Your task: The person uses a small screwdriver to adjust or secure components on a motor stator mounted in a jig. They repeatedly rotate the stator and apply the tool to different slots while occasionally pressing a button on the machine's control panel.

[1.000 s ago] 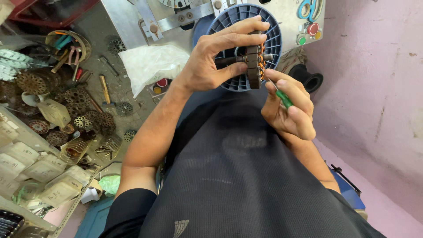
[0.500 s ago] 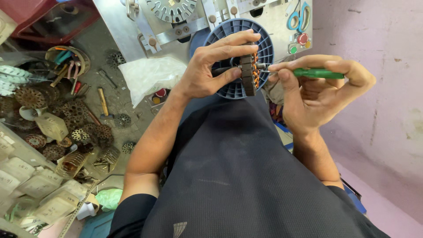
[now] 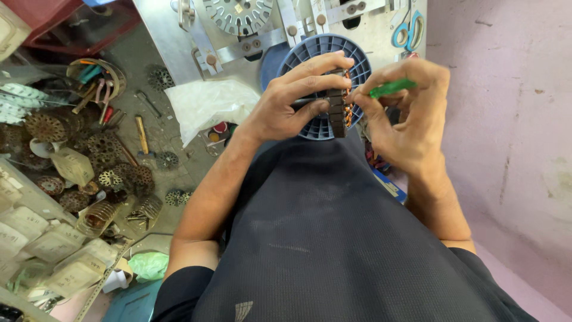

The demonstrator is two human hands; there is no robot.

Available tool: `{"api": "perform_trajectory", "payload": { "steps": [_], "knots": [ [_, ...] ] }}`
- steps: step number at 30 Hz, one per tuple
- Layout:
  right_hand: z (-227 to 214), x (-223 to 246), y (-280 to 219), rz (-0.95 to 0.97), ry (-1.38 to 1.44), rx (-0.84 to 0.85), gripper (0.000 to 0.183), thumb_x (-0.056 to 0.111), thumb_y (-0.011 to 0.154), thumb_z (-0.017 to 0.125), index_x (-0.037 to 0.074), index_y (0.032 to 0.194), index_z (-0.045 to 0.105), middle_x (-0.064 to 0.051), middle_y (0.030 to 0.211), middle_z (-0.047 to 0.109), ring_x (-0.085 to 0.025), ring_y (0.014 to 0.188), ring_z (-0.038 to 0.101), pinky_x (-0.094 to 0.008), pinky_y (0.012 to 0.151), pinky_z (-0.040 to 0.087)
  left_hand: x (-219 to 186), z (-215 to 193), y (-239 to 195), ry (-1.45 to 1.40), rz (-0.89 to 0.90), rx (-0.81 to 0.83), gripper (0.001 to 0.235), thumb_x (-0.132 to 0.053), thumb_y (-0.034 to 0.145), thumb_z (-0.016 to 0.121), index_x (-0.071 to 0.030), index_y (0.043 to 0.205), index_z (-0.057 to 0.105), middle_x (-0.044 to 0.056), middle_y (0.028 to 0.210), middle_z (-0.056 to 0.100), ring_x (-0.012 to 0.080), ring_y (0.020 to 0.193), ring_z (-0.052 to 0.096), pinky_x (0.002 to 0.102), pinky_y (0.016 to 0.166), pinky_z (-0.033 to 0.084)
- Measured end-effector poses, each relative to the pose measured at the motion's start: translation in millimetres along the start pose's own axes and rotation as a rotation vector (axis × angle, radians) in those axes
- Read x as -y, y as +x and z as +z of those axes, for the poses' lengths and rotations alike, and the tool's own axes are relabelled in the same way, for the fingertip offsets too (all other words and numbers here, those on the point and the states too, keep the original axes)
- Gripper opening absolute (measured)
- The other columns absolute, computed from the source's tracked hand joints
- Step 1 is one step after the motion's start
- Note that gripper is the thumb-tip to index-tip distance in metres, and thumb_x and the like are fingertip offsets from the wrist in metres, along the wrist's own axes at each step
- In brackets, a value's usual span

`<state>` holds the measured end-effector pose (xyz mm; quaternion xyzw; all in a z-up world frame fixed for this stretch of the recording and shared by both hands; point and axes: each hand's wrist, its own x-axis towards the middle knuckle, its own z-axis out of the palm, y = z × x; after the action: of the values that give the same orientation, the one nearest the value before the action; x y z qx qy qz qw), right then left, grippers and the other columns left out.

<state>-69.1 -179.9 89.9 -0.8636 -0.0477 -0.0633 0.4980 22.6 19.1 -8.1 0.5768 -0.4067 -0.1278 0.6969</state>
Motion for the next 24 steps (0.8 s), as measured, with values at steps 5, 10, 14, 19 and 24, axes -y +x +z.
{"api": "perform_trajectory", "payload": {
  "steps": [5,10,14,19,24],
  "knots": [
    [11,-5,1,-0.37,-0.195,-0.044,0.048,-0.018,0.096,0.07,0.006,0.119,0.036,-0.016,0.114,0.065,-0.027,0.096,0.075,-0.037,0.079,0.063,-12,5,3,0.08,-0.037,-0.104,0.043,-0.002,0.094,0.078,-0.009,0.135,0.066,0.012,0.151,0.058,0.0297,0.145,0.055,0.04,0.121,0.047],
    [-1,0,-14,-0.194,0.055,-0.199,0.048,-0.016,0.101,0.064,0.006,0.127,0.031,-0.021,0.116,0.057,-0.032,0.091,0.074,-0.039,0.076,0.065,-18,14,-32,0.525,-0.168,-0.492,0.019,-0.006,0.092,0.082,-0.006,0.106,0.07,0.01,0.112,0.071,0.0282,0.101,0.068,0.038,0.087,0.055],
    [-15,-11,-22,-0.085,0.23,-0.436,0.046,-0.01,0.111,0.061,0.011,0.131,0.026,-0.018,0.114,0.058,-0.029,0.085,0.073,-0.037,0.07,0.066,-1,1,-75,0.844,-0.731,-0.468,0.008,-0.012,0.094,0.074,-0.004,0.093,0.072,0.012,0.09,0.071,0.0325,0.078,0.066,0.044,0.069,0.052],
    [-31,-44,-17,0.09,0.497,-0.468,0.033,0.0,0.119,0.057,0.008,0.133,0.028,-0.016,0.111,0.059,-0.027,0.083,0.074,-0.036,0.071,0.067,39,4,-109,1.089,-0.705,-0.281,0.012,-0.007,0.088,0.07,-0.003,0.099,0.072,0.015,0.094,0.07,0.0373,0.086,0.066,0.048,0.077,0.052],
    [-59,-72,-7,0.116,0.477,-0.389,0.034,0.004,0.117,0.057,0.008,0.135,0.028,-0.015,0.114,0.057,-0.027,0.082,0.074,-0.036,0.068,0.067,57,19,-102,1.111,-0.837,-0.282,0.013,-0.007,0.078,0.073,-0.001,0.088,0.066,0.012,0.089,0.064,0.0342,0.088,0.061,0.046,0.078,0.049]
  ]
}}
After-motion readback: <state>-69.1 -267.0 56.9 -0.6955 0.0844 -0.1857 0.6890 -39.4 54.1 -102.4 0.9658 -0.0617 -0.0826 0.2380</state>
